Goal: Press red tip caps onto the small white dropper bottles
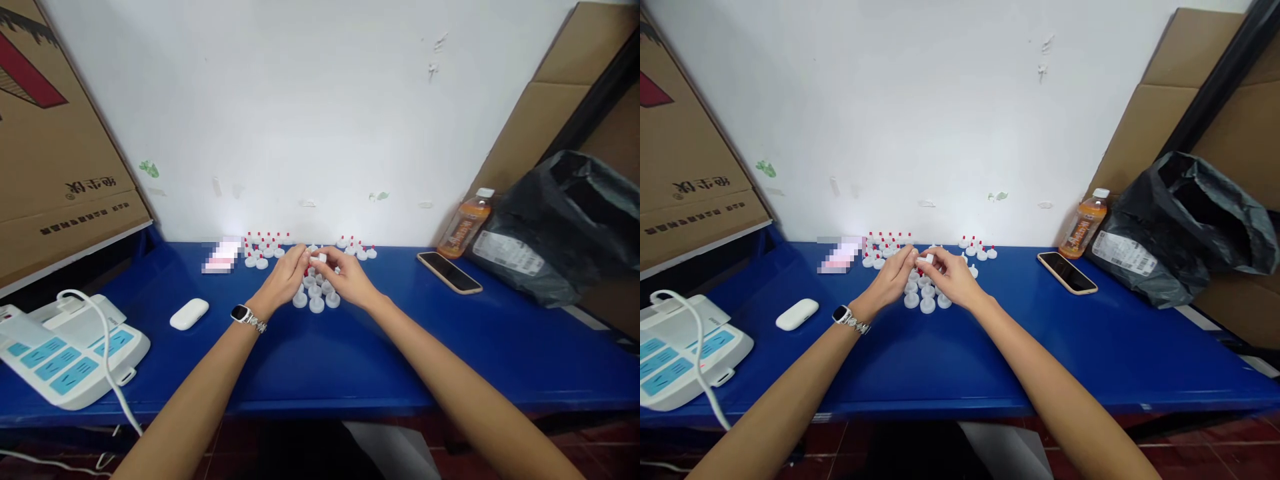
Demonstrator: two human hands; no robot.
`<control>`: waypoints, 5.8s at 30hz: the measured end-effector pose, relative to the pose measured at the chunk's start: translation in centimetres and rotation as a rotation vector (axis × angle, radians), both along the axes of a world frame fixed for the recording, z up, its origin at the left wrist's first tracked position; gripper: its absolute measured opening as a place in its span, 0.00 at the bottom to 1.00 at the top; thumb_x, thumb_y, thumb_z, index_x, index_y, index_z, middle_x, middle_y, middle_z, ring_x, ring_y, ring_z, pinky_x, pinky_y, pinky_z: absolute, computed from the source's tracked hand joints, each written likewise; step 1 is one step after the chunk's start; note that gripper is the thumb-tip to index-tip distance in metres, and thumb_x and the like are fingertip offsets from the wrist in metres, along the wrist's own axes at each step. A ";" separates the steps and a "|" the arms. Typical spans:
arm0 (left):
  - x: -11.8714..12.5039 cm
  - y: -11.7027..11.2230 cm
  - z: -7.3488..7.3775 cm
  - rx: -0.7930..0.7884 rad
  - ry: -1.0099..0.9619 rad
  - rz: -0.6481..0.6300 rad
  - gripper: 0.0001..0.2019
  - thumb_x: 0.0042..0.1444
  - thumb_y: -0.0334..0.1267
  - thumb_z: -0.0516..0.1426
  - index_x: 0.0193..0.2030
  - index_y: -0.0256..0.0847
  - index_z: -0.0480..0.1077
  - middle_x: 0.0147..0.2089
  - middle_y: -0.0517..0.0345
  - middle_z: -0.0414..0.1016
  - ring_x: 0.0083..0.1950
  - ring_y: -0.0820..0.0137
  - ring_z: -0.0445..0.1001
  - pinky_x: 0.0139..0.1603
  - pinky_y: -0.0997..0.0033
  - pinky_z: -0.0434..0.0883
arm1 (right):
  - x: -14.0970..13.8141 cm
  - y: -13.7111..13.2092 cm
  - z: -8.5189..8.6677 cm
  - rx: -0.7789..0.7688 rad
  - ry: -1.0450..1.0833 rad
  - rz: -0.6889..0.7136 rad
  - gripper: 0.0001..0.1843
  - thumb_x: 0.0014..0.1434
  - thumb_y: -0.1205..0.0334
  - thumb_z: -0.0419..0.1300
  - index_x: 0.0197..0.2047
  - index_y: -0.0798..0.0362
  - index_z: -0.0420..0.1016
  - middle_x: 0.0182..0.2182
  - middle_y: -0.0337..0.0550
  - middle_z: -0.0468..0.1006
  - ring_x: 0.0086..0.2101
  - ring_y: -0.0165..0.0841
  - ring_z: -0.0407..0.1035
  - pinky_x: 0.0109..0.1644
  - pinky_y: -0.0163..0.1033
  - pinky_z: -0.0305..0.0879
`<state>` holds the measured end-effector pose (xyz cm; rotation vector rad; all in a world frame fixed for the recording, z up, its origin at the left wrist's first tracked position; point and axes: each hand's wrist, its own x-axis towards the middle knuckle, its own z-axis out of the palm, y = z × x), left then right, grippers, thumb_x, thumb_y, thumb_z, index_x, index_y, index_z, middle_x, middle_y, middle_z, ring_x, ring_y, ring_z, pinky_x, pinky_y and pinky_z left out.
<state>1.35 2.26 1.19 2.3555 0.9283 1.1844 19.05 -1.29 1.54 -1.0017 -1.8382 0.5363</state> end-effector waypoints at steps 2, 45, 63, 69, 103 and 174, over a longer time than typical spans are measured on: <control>0.0 -0.1 0.2 0.017 -0.017 -0.008 0.16 0.72 0.45 0.43 0.32 0.42 0.57 0.30 0.61 0.62 0.32 0.71 0.62 0.34 0.68 0.59 | -0.2 -0.1 0.3 -0.021 0.022 0.030 0.18 0.66 0.47 0.56 0.48 0.52 0.74 0.29 0.37 0.74 0.29 0.29 0.65 0.34 0.35 0.63; 2.1 1.1 1.1 -0.042 -0.053 -0.050 0.18 0.70 0.47 0.44 0.29 0.42 0.54 0.25 0.64 0.56 0.27 0.72 0.58 0.31 0.68 0.57 | 0.7 1.1 0.3 -0.185 0.211 0.087 0.19 0.64 0.41 0.54 0.41 0.50 0.68 0.23 0.32 0.64 0.25 0.29 0.60 0.31 0.36 0.59; -0.7 5.3 1.5 0.167 0.381 0.189 0.09 0.63 0.42 0.53 0.36 0.41 0.70 0.35 0.53 0.70 0.39 0.61 0.68 0.46 0.60 0.66 | 2.5 1.5 -0.6 -0.017 0.003 -0.219 0.15 0.65 0.46 0.55 0.43 0.48 0.72 0.24 0.34 0.73 0.25 0.32 0.68 0.32 0.36 0.62; -0.3 6.3 0.0 0.118 0.425 0.174 0.13 0.63 0.46 0.55 0.39 0.41 0.75 0.38 0.50 0.72 0.44 0.58 0.70 0.47 0.58 0.66 | 3.0 2.0 -1.1 0.075 0.055 -0.324 0.19 0.61 0.43 0.60 0.40 0.49 0.80 0.37 0.44 0.76 0.36 0.35 0.70 0.39 0.40 0.65; -3.9 4.0 -0.9 -0.038 0.126 0.178 0.15 0.65 0.45 0.50 0.35 0.40 0.73 0.36 0.54 0.73 0.38 0.65 0.71 0.41 0.64 0.66 | -0.2 10.2 2.6 -0.256 -0.717 -0.169 0.08 0.56 0.60 0.64 0.36 0.56 0.81 0.30 0.42 0.82 0.30 0.31 0.72 0.34 0.32 0.62; -7.4 5.4 -1.6 -0.081 0.086 0.473 0.08 0.63 0.40 0.54 0.39 0.40 0.72 0.38 0.51 0.78 0.39 0.64 0.75 0.42 0.63 0.70 | -8.8 13.7 0.0 -0.085 -0.583 -0.361 0.11 0.60 0.54 0.59 0.38 0.51 0.79 0.39 0.45 0.82 0.49 0.43 0.69 0.57 0.49 0.54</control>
